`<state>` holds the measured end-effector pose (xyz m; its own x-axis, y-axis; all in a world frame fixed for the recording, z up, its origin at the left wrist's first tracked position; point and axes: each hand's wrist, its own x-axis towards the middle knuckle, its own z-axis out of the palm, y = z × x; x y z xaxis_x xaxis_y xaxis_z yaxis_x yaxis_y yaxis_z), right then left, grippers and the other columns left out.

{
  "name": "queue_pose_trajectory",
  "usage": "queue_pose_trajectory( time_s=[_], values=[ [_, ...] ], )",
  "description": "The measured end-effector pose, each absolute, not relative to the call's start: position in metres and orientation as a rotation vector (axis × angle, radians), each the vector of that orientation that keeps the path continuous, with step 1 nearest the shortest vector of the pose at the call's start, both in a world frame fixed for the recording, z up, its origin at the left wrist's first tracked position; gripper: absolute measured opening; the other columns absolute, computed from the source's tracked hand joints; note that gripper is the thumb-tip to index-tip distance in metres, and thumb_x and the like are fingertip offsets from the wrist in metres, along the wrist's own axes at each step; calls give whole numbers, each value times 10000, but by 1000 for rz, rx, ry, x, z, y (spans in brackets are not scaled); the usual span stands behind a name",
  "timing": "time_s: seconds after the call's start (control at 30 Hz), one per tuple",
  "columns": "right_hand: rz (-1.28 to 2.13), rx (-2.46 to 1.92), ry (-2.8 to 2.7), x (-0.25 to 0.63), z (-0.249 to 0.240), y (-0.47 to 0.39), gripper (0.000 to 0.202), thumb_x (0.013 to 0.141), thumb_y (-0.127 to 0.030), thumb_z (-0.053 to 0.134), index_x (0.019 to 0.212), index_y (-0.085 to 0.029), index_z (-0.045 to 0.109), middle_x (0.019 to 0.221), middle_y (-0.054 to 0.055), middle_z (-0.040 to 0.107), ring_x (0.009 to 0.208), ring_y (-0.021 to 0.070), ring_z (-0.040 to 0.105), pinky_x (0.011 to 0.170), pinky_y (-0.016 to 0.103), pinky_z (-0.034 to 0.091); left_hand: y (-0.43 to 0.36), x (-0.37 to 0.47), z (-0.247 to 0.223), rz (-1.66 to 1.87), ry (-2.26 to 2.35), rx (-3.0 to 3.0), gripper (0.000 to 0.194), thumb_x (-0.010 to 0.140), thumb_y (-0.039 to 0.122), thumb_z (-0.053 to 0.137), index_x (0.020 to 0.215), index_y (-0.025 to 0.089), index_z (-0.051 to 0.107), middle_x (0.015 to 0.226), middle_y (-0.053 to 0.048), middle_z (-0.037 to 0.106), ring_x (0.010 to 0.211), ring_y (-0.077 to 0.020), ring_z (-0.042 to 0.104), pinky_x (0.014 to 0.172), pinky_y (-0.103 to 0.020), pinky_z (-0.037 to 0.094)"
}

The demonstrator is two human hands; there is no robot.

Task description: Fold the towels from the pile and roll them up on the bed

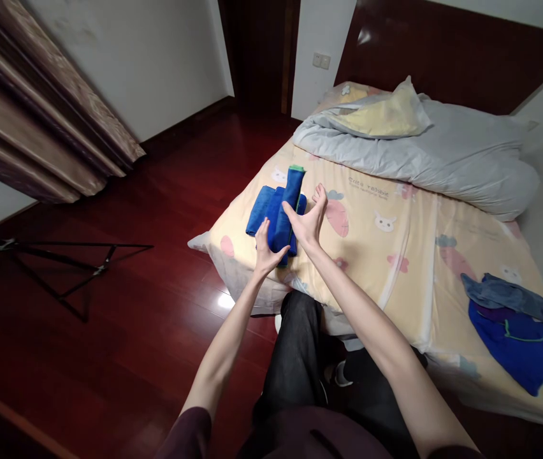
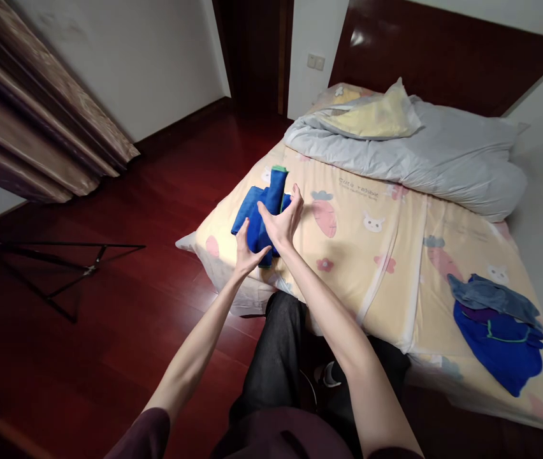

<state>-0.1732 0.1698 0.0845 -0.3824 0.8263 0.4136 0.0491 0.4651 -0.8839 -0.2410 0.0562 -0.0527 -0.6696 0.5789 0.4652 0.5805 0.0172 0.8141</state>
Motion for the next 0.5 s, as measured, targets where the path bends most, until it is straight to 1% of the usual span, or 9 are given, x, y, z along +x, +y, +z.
queue_pose_trajectory(
  time_s=[0.07,0.17,0.27,0.33,0.4,0.5],
  values=[
    [998,-741,-1768,-165,82,167,892,836,-478,777,1573,-247,331,1591,175,408,1478,321,435,1200,543,411,58,-241,-56,-1624,-2267,-1474,800,850,386,781,1555,175,467,1678,-189,368,1601,-360,262,1314,-542,227],
    [1030,-725,-1793,-134,70,153,830,851,-462,769,1551,-234,387,1555,170,476,1404,301,514,1180,509,438,60,-239,-63,-1362,-2354,-1750,576,835,248,717,1400,173,636,1646,-168,436,1587,-377,292,1300,-576,257],
    [1094,-715,-1859,-74,41,135,736,854,-417,764,1499,-227,464,1505,163,550,1325,288,578,1155,490,462,52,-224,-68,-1222,-2403,-1861,415,834,212,654,1240,152,718,1606,-192,487,1563,-404,335,1278,-632,269],
    [1111,-736,-1937,-19,13,133,670,850,-379,758,1459,-236,518,1473,145,586,1282,276,608,1132,471,480,40,-202,-73,-1224,-2356,-1896,384,884,233,594,1241,160,713,1614,-184,482,1573,-389,324,1280,-643,255],
    [1087,-847,-1958,44,-14,145,594,835,-335,746,1398,-241,580,1419,125,622,1245,265,627,1113,459,493,21,-170,-82,-1240,-2323,-1947,410,931,249,544,1314,189,677,1626,-147,480,1592,-352,299,1287,-632,258],
    [959,-1151,-1843,154,-38,182,440,796,-261,713,1232,-227,675,1293,103,678,1209,265,633,1119,478,486,-25,-105,-102,-1212,-2378,-2097,395,971,303,508,1318,217,677,1560,-124,562,1554,-326,384,1265,-584,343]
  ],
)
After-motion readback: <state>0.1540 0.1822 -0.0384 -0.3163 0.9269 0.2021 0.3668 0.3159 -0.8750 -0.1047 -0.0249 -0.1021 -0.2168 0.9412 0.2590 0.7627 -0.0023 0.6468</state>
